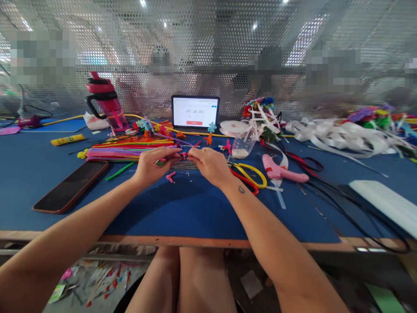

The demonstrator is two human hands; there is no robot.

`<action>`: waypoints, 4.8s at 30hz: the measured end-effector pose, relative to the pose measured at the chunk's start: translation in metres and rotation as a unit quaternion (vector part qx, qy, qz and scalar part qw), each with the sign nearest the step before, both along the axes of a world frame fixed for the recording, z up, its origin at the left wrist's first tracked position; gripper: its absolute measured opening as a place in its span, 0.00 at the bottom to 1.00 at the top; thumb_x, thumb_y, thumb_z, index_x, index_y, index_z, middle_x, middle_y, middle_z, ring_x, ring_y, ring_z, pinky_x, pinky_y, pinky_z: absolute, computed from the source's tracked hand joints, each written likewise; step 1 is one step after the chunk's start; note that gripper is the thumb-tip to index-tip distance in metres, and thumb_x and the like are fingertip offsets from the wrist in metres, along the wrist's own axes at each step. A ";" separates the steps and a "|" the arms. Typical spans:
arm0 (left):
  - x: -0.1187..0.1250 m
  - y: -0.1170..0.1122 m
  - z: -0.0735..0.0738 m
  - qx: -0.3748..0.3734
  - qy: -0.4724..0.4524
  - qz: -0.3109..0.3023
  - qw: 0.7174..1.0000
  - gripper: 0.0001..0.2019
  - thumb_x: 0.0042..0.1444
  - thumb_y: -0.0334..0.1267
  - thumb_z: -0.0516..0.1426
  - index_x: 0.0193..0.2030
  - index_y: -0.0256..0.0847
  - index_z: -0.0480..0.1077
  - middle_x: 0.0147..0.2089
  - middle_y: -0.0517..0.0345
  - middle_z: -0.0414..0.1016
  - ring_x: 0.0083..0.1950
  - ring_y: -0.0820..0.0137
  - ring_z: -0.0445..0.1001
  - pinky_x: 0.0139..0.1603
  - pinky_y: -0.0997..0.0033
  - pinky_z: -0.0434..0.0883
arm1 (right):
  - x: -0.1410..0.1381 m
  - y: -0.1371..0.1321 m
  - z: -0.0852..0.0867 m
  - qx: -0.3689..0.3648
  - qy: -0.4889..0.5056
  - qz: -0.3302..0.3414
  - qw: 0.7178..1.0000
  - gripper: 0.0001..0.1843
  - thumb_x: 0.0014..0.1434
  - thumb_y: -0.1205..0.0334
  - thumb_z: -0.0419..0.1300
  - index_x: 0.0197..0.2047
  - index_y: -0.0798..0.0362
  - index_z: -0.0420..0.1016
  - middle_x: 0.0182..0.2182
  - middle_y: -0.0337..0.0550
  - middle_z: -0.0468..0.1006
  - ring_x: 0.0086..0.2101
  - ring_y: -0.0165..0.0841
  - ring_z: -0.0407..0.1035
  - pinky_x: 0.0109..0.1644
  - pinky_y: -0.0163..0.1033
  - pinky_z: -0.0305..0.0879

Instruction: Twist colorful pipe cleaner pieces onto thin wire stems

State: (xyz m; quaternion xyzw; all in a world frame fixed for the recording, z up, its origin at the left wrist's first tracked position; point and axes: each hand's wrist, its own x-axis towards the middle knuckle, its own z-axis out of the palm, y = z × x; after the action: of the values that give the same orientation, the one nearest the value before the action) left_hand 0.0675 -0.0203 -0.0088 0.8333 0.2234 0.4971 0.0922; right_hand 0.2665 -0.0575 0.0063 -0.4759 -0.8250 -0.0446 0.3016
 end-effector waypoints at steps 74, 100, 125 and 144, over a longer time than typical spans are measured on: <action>0.003 -0.002 -0.006 0.068 0.021 -0.031 0.997 0.11 0.54 0.27 0.54 0.43 0.38 0.72 0.38 0.54 0.75 0.39 0.75 0.73 0.42 0.75 0.71 | -0.005 -0.005 -0.004 0.064 -0.110 -0.028 0.991 0.14 0.64 0.58 0.45 0.38 0.51 0.70 0.26 0.39 0.73 0.31 0.29 0.67 0.28 0.33 0.48; 0.004 -0.006 -0.003 0.046 0.014 -0.020 0.999 0.13 0.54 0.27 0.53 0.45 0.40 0.72 0.38 0.56 0.76 0.39 0.74 0.74 0.41 0.75 0.71 | -0.005 -0.006 -0.003 0.116 -0.164 -0.098 0.975 0.24 0.64 0.50 0.40 0.33 0.51 0.73 0.25 0.41 0.71 0.25 0.27 0.61 0.25 0.34 0.43; 0.005 -0.007 -0.001 0.055 -0.010 -0.023 0.998 0.11 0.52 0.27 0.56 0.43 0.38 0.72 0.37 0.56 0.77 0.36 0.76 0.73 0.37 0.77 0.71 | -0.005 -0.005 0.000 0.071 -0.108 -0.014 0.992 0.11 0.63 0.59 0.47 0.40 0.53 0.68 0.29 0.39 0.76 0.30 0.28 0.68 0.28 0.33 0.50; 0.005 -0.008 -0.003 0.056 0.000 -0.028 0.998 0.12 0.53 0.28 0.55 0.45 0.37 0.71 0.37 0.55 0.76 0.36 0.76 0.74 0.38 0.78 0.71 | -0.003 -0.002 -0.006 0.117 -0.184 -0.058 0.974 0.16 0.64 0.56 0.43 0.38 0.51 0.70 0.22 0.38 0.73 0.25 0.28 0.65 0.23 0.35 0.40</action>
State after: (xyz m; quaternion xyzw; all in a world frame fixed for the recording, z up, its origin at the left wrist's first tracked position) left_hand 0.0727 -0.0282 -0.0118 0.8432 0.1716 0.5059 0.0599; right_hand 0.2636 -0.0593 0.0008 -0.4677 -0.8265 -0.2448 0.1957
